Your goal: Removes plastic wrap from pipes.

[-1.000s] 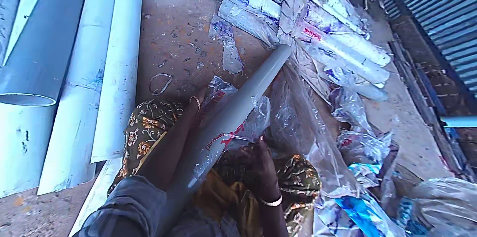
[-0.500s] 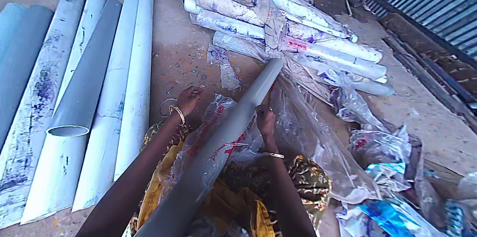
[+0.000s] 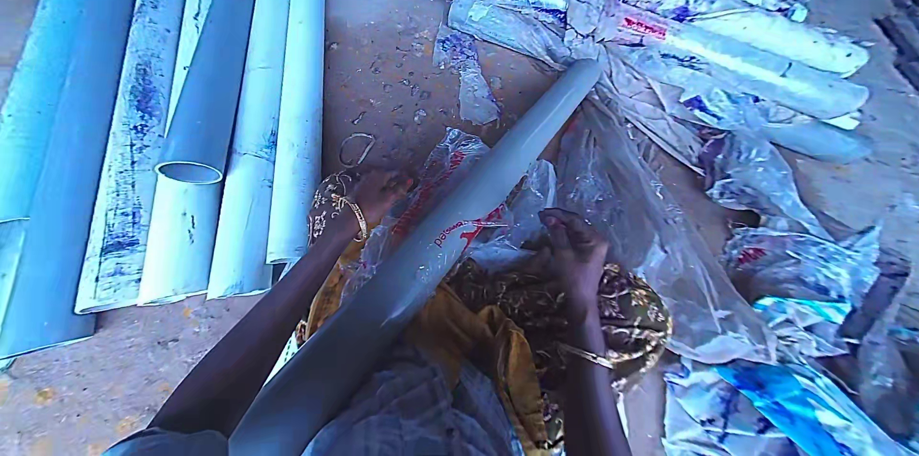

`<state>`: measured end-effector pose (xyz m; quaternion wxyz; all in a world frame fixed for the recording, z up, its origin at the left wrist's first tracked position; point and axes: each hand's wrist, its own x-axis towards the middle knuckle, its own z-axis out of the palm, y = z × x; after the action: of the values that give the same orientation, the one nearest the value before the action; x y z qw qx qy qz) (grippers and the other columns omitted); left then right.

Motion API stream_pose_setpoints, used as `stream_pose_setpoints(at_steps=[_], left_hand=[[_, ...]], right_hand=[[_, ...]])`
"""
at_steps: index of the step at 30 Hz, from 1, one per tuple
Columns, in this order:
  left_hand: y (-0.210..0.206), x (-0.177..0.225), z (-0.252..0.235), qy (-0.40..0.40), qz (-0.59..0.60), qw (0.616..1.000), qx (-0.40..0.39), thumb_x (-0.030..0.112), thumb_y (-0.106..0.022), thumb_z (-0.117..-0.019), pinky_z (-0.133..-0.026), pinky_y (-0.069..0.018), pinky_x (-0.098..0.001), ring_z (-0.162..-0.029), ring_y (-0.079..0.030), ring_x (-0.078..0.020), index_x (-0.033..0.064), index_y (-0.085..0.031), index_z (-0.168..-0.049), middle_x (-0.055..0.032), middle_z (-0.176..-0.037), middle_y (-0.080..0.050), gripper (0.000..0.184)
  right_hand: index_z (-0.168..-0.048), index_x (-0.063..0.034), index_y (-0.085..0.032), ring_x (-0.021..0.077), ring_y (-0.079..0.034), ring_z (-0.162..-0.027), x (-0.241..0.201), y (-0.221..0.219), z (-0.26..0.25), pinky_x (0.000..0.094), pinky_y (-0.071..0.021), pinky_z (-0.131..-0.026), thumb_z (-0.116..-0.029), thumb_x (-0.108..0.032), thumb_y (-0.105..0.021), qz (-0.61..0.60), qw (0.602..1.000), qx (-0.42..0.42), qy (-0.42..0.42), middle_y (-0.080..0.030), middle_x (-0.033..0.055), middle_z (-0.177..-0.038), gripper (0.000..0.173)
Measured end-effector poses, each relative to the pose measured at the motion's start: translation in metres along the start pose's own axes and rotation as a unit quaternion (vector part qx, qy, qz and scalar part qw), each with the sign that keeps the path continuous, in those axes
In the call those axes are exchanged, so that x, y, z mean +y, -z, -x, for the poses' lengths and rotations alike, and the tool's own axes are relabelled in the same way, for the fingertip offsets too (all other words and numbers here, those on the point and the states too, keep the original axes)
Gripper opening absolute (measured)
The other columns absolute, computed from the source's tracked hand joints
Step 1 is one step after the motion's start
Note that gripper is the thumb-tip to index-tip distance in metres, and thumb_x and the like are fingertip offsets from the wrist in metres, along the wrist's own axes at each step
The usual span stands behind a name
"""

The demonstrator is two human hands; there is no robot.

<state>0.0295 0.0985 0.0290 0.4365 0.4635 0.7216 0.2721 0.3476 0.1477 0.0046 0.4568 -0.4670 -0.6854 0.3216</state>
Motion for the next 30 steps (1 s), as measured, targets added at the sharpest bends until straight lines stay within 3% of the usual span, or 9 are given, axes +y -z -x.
stream_pose_setpoints(at_steps=[2,4,6,9,12,17,21,26,30], left_hand=[[-0.012,0.000,0.003,-0.014,-0.008,1.000,-0.015,0.011,-0.048,-0.1091,-0.099,-0.0504,-0.0474,-0.105,-0.068,-0.0309,-0.0080,-0.063,-0.127,-0.0249,-0.116,-0.069,0.030],[-0.024,0.004,0.009,-0.051,-0.020,0.998,0.005,0.007,-0.052,-0.1068,-0.094,-0.0503,-0.0520,-0.099,-0.068,-0.0343,-0.0072,-0.066,-0.124,-0.0253,-0.110,-0.070,0.027],[-0.035,0.009,0.016,-0.084,-0.026,0.996,0.001,0.007,-0.053,-0.1061,-0.098,-0.0498,-0.0515,-0.107,-0.068,-0.0336,-0.0046,-0.066,-0.126,-0.0230,-0.116,-0.071,0.026],[-0.046,0.008,0.018,-0.137,-0.055,0.988,-0.035,0.004,-0.046,-0.1065,-0.110,-0.0439,-0.0483,-0.124,-0.062,-0.0343,-0.0049,-0.065,-0.130,-0.0234,-0.130,-0.066,0.031],[-0.053,0.003,0.015,-0.161,-0.084,0.983,-0.028,0.000,-0.045,-0.1053,-0.110,-0.0438,-0.0478,-0.124,-0.062,-0.0360,-0.0063,-0.066,-0.127,-0.0247,-0.129,-0.066,0.031],[-0.053,0.004,0.014,-0.156,-0.111,0.980,-0.044,0.003,-0.045,-0.1059,-0.109,-0.0438,-0.0494,-0.124,-0.061,-0.0368,-0.0070,-0.067,-0.125,-0.0246,-0.128,-0.066,0.030],[-0.054,0.003,0.017,-0.146,-0.103,0.983,-0.046,0.002,-0.044,-0.1059,-0.112,-0.0409,-0.0501,-0.129,-0.058,-0.0367,-0.0047,-0.066,-0.128,-0.0239,-0.133,-0.064,0.032],[-0.054,0.005,0.020,-0.135,-0.110,0.983,-0.061,0.002,-0.042,-0.1060,-0.115,-0.0370,-0.0520,-0.134,-0.054,-0.0377,-0.0037,-0.065,-0.130,-0.0244,-0.139,-0.059,0.034],[-0.054,0.003,0.021,-0.144,-0.097,0.983,-0.059,0.002,-0.041,-0.1063,-0.116,-0.0378,-0.0488,-0.134,-0.055,-0.0364,-0.0042,-0.066,-0.130,-0.0238,-0.139,-0.061,0.035]], right_hand=[[-0.103,0.0107,-0.073,0.0040,-0.071,-0.094,-0.015,-0.027,0.005,0.0174,-0.0552,-0.089,-0.0948,0.003,-0.059,-0.012,0.994,-0.080,0.067,-0.075,0.0166,-0.102,0.019],[-0.107,0.0085,-0.075,0.0210,-0.074,-0.097,-0.025,-0.049,0.001,0.0321,-0.0571,-0.092,-0.0948,0.003,-0.057,0.039,0.985,-0.141,0.090,-0.075,0.0209,-0.105,0.022],[-0.115,0.0100,-0.071,0.0381,-0.070,-0.103,-0.038,-0.063,-0.005,0.0487,-0.0534,-0.095,-0.0981,0.006,-0.051,0.114,0.969,-0.217,0.035,-0.072,0.0271,-0.108,0.027],[-0.128,0.0093,-0.063,0.0486,-0.063,-0.113,-0.052,-0.081,-0.012,0.0579,-0.0451,-0.102,-0.1023,0.003,-0.044,0.224,0.926,-0.297,-0.054,-0.066,0.0329,-0.116,0.033],[-0.127,0.0086,-0.064,0.0507,-0.058,-0.117,-0.051,-0.090,-0.009,0.0622,-0.0410,-0.103,-0.0996,0.006,-0.045,0.233,0.922,-0.301,-0.073,-0.062,0.0344,-0.120,0.033],[-0.097,0.0119,-0.070,0.0413,-0.066,-0.098,-0.046,-0.088,0.006,0.0561,-0.0484,-0.091,-0.0921,0.012,-0.049,0.141,0.962,-0.231,-0.039,-0.069,0.0268,-0.097,0.022],[-0.122,0.0092,-0.068,0.0401,-0.069,-0.102,-0.047,-0.087,0.001,0.0551,-0.0508,-0.095,-0.1000,-0.002,-0.057,0.180,0.958,-0.215,-0.061,-0.072,0.0267,-0.107,0.027],[-0.115,0.0089,-0.070,0.0459,-0.066,-0.109,-0.063,-0.092,-0.010,0.0587,-0.0460,-0.100,-0.1018,-0.005,-0.057,0.281,0.913,-0.283,-0.080,-0.070,0.0300,-0.109,0.023],[-0.117,0.0148,-0.064,0.0462,-0.062,-0.112,-0.051,-0.080,-0.010,0.0597,-0.0417,-0.103,-0.1026,-0.001,-0.051,0.201,0.919,-0.333,-0.058,-0.066,0.0322,-0.111,0.025]])
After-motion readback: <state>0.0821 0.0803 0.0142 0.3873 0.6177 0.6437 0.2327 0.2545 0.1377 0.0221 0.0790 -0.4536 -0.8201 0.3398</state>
